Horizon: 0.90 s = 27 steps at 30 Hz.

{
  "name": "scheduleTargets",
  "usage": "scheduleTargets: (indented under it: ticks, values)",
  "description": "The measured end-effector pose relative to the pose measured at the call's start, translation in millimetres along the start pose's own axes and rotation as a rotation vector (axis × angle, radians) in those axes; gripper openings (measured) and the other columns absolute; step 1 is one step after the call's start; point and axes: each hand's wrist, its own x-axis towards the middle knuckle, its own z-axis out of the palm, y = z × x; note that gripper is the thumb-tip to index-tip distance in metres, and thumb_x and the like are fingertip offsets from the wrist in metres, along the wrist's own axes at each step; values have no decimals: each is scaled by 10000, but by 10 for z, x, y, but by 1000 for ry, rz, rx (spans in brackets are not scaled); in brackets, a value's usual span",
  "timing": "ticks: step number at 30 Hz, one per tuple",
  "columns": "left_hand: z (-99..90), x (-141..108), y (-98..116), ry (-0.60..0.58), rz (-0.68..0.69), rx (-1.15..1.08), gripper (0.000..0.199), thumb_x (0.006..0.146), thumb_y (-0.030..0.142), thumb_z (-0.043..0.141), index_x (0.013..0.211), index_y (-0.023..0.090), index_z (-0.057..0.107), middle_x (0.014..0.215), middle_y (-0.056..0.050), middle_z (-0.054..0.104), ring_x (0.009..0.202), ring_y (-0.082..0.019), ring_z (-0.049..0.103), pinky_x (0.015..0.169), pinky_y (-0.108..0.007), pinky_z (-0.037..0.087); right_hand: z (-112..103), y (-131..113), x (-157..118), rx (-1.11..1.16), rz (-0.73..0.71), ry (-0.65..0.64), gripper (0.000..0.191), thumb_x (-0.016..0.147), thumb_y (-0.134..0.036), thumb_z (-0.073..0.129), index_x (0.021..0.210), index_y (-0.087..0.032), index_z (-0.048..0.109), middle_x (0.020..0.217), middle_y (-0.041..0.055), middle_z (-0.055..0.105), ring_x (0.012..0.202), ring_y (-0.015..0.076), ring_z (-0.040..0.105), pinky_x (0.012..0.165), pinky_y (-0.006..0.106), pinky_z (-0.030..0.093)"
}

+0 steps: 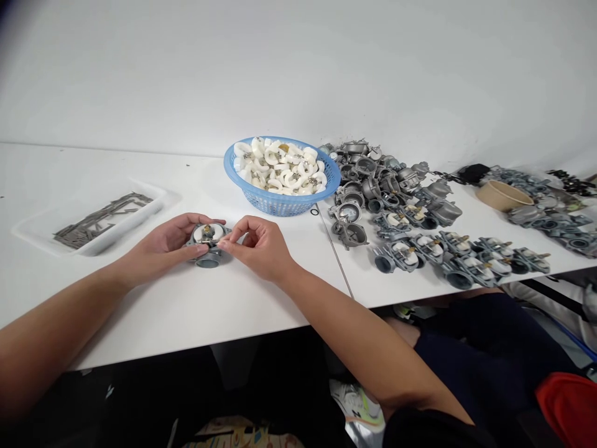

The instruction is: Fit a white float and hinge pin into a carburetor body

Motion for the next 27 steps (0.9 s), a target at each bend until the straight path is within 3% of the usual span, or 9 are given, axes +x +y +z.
scheduleTargets:
  ticks: [7, 17, 27]
  values:
    - [-4, -6, -11, -2, -3, 19, 501, 813, 445, 752, 1218, 204, 582, 1203, -125, 646, 1005, -242, 628, 829, -403, 564, -10, -12, -8, 8, -35, -15, 344, 752, -416, 795, 730, -201, 528, 728, 8, 639, 624, 116, 566, 496, 221, 378]
    - [-29, 5, -5, -37, -56, -62, 469, 809, 364, 779, 1206, 206, 587, 1137, -91, 649, 964, -185, 619, 774, -295, 560, -36, -25, -13, -5, -5, -50, 342, 736, -425, 809, 750, -206, 547, 706, -5, 609, 589, 104, 522, 477, 220, 348]
    - [-25, -4, 28, -15, -88, -56, 489, 786, 386, 791, 1194, 192, 603, 1116, -110, 678, 914, -207, 655, 774, -341, 571, -41, -37, -16, -18, 0, -61, 323, 740, -414, 806, 786, -198, 570, 714, -13, 604, 569, 87, 480, 475, 215, 334]
